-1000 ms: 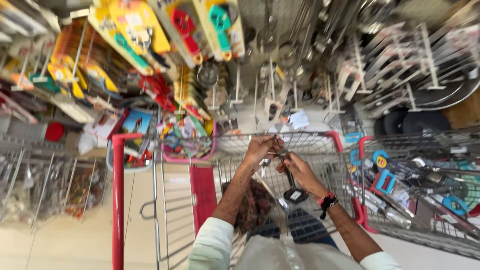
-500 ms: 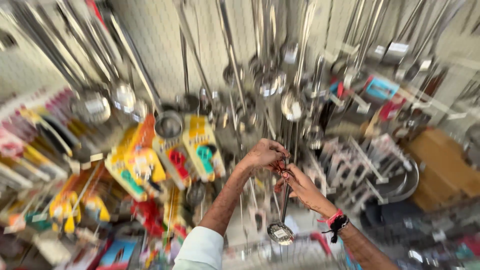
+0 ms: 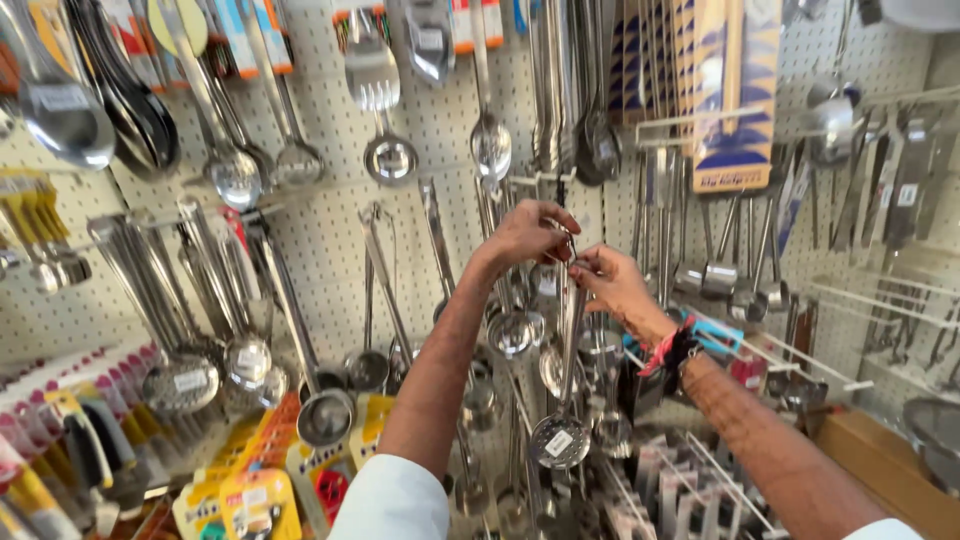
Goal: Selecting various stainless steel kitchen utensils from store shelves and placing them into a shopping cart.
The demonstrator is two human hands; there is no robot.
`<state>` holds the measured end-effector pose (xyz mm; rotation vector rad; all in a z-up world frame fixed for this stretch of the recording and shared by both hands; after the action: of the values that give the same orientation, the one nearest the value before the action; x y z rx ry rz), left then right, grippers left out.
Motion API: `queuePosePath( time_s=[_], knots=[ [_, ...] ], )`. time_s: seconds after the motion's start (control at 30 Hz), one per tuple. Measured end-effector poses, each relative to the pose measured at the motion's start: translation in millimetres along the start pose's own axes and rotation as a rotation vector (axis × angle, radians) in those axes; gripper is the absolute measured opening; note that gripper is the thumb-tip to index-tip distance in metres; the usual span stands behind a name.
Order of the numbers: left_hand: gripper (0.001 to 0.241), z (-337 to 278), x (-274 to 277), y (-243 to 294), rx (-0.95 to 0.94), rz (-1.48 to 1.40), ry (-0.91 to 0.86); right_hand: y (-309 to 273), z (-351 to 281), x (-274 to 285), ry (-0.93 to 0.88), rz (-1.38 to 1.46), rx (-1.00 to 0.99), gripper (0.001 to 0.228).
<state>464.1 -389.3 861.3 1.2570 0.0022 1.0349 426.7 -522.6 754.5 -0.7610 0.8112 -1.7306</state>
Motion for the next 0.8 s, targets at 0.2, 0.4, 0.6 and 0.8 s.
queuePosePath(
  time_s=[0.2,0.4,0.6,0.8],
  knots=[
    [0.021,60,42,32,-0.082,0.110,0.266,-45,62,24,0.043,0.009,0.065,0.024],
    [0.023,77,63,52,-0.112,0.581,0.727,-45,102,41,0.111,-0.103,0.035,0.030],
    [0.012,91,61,41,-0.040,0.779,0.824,-34,119,40,0.126,-0.101,0.050,0.031],
    [0.015,99,56,26,-0.045,1.004,0.841,-20,129,36,0.178,-0.301,0.002,0.033]
  ],
)
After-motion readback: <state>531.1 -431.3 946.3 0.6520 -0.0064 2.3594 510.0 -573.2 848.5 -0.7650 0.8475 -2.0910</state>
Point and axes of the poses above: each hand's wrist, its own z-axis towards the middle knuckle, its own x-axis out of the back of the hand, y = z × x, the point moved 8 cm from there along z, towards the middle knuckle, and after that the axes turned 5 degrees about -z, right-handed, at the moved point
